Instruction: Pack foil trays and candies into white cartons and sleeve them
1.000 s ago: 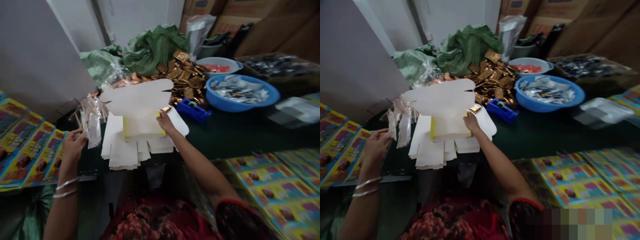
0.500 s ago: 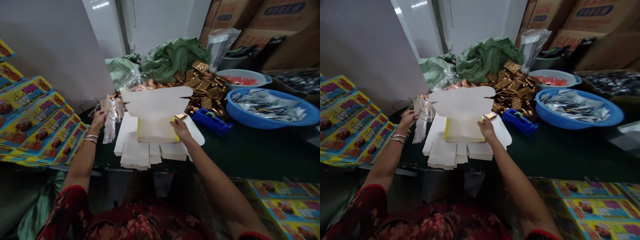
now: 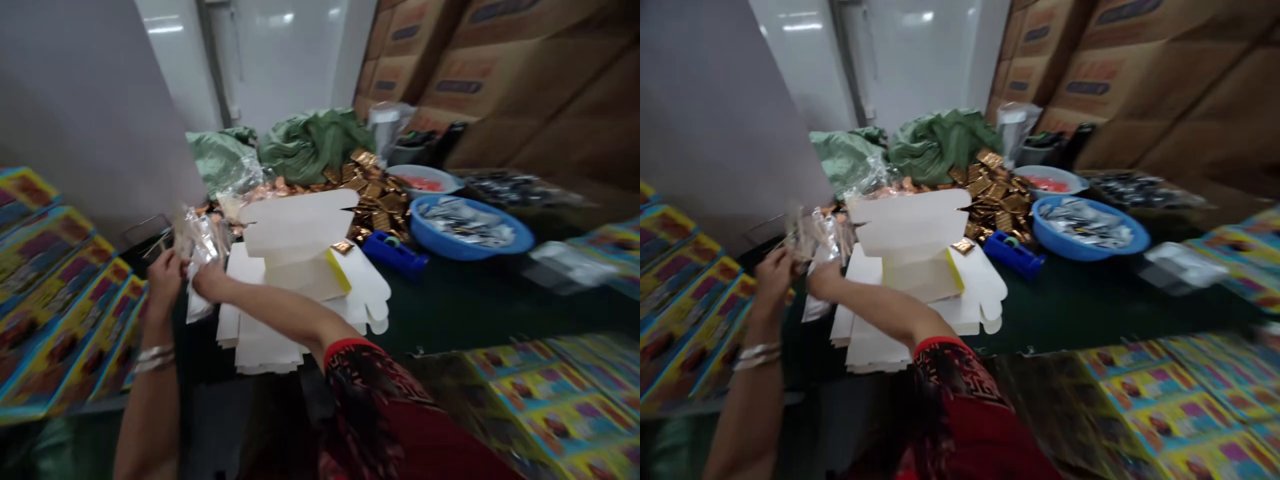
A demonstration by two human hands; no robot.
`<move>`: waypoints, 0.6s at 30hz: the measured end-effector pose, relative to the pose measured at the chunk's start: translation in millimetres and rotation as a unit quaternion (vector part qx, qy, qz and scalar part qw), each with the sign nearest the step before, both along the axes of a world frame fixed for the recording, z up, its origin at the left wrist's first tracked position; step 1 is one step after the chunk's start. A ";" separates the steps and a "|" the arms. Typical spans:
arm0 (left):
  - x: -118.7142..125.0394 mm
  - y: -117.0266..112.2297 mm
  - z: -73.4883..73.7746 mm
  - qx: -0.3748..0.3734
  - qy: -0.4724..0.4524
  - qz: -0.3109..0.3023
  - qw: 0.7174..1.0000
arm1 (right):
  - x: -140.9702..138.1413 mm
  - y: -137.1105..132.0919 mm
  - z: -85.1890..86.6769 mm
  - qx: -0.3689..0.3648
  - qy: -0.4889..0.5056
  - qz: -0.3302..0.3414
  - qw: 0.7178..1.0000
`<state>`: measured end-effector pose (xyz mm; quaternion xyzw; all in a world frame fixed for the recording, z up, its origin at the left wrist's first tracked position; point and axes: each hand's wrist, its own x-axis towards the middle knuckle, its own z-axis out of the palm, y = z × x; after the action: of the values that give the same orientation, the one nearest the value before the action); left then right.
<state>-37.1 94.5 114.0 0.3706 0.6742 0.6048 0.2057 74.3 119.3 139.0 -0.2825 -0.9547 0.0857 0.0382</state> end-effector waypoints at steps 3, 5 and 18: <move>18.1 -58.5 19.9 -0.013 0.096 0.012 0.995 | 36.9 -31.4 -10.5 0.017 -0.036 0.123 0.992; 35.8 -81.0 31.0 -0.027 0.203 -0.080 0.976 | 89.4 -59.0 -12.9 0.000 -0.034 0.166 0.986; 234.3 70.8 -23.1 -0.262 0.595 -0.430 0.626 | 279.3 -20.6 -77.0 0.086 -0.037 -0.200 0.975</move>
<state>197.2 165.2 90.9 0.8277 0.5442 -0.1070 0.0848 353.5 98.7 61.9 -0.4666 -0.8833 -0.0167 0.0437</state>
